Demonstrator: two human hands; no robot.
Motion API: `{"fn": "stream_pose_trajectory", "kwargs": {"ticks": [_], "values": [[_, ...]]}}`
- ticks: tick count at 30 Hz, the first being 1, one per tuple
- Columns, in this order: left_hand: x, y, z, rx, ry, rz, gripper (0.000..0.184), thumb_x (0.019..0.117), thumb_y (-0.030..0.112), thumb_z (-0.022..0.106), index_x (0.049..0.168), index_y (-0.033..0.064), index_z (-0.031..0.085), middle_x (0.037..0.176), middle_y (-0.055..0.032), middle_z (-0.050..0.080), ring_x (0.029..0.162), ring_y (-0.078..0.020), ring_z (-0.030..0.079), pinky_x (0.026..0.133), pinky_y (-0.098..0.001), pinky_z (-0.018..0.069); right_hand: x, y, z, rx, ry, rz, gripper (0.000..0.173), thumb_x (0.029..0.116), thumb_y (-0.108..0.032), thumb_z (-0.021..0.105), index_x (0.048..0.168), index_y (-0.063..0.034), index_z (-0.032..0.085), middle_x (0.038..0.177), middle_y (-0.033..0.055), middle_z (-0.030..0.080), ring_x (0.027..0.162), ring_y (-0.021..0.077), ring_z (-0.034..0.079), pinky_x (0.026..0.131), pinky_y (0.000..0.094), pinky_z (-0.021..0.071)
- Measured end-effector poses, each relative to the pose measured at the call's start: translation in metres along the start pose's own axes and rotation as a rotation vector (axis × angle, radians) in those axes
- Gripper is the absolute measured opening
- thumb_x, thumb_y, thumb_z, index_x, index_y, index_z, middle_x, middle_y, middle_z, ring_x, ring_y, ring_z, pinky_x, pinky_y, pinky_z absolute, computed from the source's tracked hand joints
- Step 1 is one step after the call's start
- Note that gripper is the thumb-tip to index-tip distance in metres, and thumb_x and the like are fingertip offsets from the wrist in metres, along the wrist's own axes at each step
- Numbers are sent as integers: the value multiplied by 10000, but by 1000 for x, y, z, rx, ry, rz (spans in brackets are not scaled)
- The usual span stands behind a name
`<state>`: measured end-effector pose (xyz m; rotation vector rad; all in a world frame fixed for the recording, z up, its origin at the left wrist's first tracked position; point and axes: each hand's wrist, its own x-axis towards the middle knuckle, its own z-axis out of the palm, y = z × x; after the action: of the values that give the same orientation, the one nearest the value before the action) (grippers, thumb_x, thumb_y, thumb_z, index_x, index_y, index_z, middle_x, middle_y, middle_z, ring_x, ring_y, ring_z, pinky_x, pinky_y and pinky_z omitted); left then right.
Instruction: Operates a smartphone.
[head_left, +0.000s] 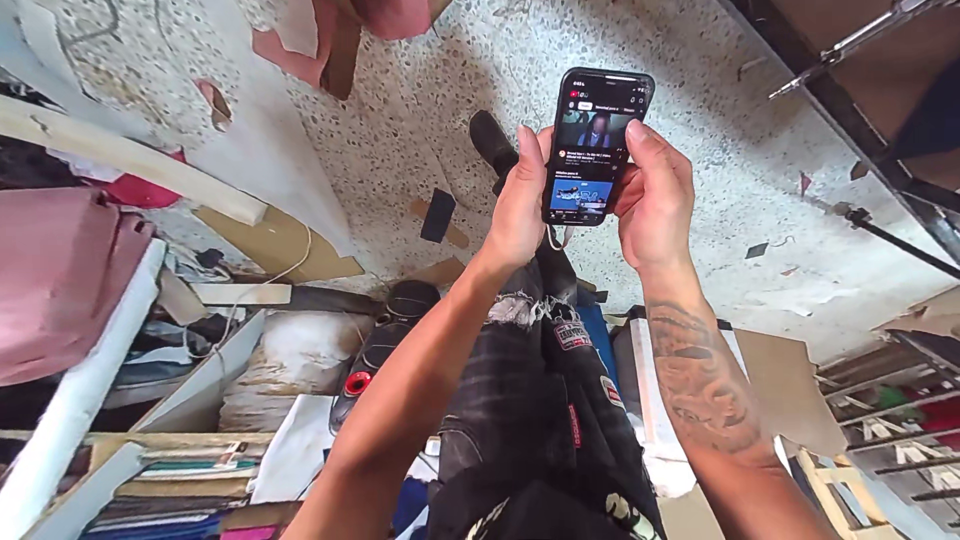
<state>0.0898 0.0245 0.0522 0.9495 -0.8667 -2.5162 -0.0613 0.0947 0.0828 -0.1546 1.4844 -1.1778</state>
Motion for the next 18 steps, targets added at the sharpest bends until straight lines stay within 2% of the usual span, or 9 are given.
{"fn": "stream_pose_trajectory", "kwargs": {"ticks": [5,8,13,15,16,18], "values": [[0,1,3,-25,9,-29,750,1063,561,-6,1537,124,379,1426,-94,575,1262,-224,610,990,-447,567,-1,-1,-3,5,6,20,460,1126,-409,295,1133,-79,615,879,119,713,715,225,736,591,402,634],[0,3,6,-37,20,-49,753,1061,546,-28,1543,131,375,1441,-90,566,1277,-228,601,1014,-456,555,1,-2,-3,-27,32,10,458,1132,-377,295,1155,-75,639,926,94,733,778,201,747,645,399,650],[0,6,9,-65,29,-92,783,1047,566,-57,1562,147,357,1461,-73,557,1294,-212,588,1039,-446,536,0,-2,-5,-47,27,5,438,1128,-350,287,1104,-80,632,896,75,719,754,175,732,621,370,635],[2,6,10,-92,39,-100,808,1037,580,-71,1560,139,359,1460,-78,559,1297,-217,587,1047,-453,528,0,-2,-7,-49,-3,-14,342,1115,-260,355,1151,-50,623,933,90,719,787,179,733,644,367,639],[4,5,9,-118,37,-96,821,1034,587,-72,1559,118,350,1466,-96,552,1314,-232,576,1069,-475,513,2,0,-9,-51,-23,-34,270,1093,-191,436,1201,-15,610,952,110,725,812,200,742,678,384,650],[8,3,10,-131,36,-88,836,1030,593,-77,1559,97,339,1464,-113,551,1322,-242,570,1085,-483,502,7,4,-10,-69,-28,-74,264,996,-41,611,1243,49,578,943,151,754,807,244,759,700,409,663]]}}
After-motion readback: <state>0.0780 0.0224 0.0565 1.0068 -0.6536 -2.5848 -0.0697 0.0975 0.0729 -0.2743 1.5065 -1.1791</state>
